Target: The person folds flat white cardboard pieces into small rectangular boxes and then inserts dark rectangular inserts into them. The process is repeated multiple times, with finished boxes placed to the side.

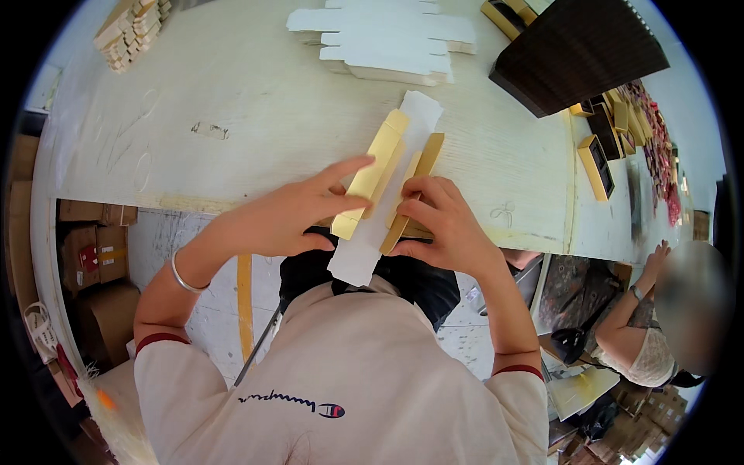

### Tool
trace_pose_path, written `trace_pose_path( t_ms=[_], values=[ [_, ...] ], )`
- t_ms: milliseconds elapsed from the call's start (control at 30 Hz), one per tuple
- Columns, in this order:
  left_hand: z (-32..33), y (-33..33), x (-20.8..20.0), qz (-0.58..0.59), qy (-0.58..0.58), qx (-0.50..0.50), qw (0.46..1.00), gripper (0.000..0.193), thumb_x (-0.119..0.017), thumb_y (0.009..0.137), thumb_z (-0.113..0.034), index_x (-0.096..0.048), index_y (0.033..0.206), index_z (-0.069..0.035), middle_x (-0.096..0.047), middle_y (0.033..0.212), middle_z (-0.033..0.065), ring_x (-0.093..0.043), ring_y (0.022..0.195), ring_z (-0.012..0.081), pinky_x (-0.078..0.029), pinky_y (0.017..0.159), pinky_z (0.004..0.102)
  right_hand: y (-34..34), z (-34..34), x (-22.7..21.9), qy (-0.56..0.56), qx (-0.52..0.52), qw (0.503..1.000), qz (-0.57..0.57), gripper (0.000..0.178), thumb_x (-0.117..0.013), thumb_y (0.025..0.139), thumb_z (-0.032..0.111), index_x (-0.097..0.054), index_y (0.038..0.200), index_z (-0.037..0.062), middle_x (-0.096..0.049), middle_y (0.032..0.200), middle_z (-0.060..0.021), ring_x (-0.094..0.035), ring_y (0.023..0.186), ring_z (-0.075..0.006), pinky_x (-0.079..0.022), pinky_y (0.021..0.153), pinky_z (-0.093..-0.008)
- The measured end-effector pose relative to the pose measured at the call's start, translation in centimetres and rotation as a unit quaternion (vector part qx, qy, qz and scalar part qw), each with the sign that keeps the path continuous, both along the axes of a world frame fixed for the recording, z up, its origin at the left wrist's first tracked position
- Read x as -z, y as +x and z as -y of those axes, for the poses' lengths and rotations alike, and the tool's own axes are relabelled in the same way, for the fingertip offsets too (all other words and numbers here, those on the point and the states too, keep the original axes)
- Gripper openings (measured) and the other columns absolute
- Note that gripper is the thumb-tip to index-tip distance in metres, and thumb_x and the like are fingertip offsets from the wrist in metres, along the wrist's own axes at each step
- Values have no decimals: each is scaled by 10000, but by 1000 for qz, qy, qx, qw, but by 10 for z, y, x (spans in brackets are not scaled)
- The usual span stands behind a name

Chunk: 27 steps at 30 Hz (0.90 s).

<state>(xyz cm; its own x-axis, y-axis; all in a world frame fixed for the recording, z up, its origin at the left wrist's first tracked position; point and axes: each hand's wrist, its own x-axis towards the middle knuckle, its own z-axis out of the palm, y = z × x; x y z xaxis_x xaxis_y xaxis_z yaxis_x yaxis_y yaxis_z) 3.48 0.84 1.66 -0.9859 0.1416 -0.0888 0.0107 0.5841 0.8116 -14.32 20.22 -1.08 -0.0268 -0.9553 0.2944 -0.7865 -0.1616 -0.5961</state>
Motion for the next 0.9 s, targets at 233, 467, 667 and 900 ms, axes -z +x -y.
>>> trace_pose_path(
  t_ms=[233, 467, 667, 900],
  values=[
    [-16, -16, 36, -207, -79, -33, 975, 241, -778, 672, -139, -623, 845, -73, -596, 929, 17, -570, 810, 214, -486, 668, 329, 19, 5, 12, -46, 37, 998, 6, 222, -758, 664, 96, -566, 766, 55, -529, 948, -88, -494, 823, -275, -413, 754, -387],
    [-43, -22, 30, -136, -36, -174, 975, 208, -762, 704, -152, -597, 803, -73, -554, 744, 35, -567, 717, 249, -469, 614, 352, 23, 8, 4, 36, 31, 990, 133, 219, -630, 700, -66, -492, 844, 25, -515, 937, -127, -494, 830, -327, -418, 735, -389],
    [-43, -21, 28, -141, -90, -147, 975, 164, -743, 735, -136, -607, 777, -55, -586, 745, 51, -580, 708, 246, -467, 596, 352, 31, -14, -10, 57, 23, 995, 78, 428, -625, 680, -68, -499, 1086, -15, -437, 1292, -240, -518, 1024, -378, -439, 901, -412],
    [-31, -23, 16, -10, 114, -121, 986, 164, -708, 817, -132, -597, 899, -43, -620, 864, 62, -567, 671, 195, -464, 595, 308, 39, -25, 16, -90, 55, 993, -56, 376, -685, 692, -5, -589, 1054, -33, -519, 1248, -191, -564, 963, -328, -493, 836, -374]
  ],
)
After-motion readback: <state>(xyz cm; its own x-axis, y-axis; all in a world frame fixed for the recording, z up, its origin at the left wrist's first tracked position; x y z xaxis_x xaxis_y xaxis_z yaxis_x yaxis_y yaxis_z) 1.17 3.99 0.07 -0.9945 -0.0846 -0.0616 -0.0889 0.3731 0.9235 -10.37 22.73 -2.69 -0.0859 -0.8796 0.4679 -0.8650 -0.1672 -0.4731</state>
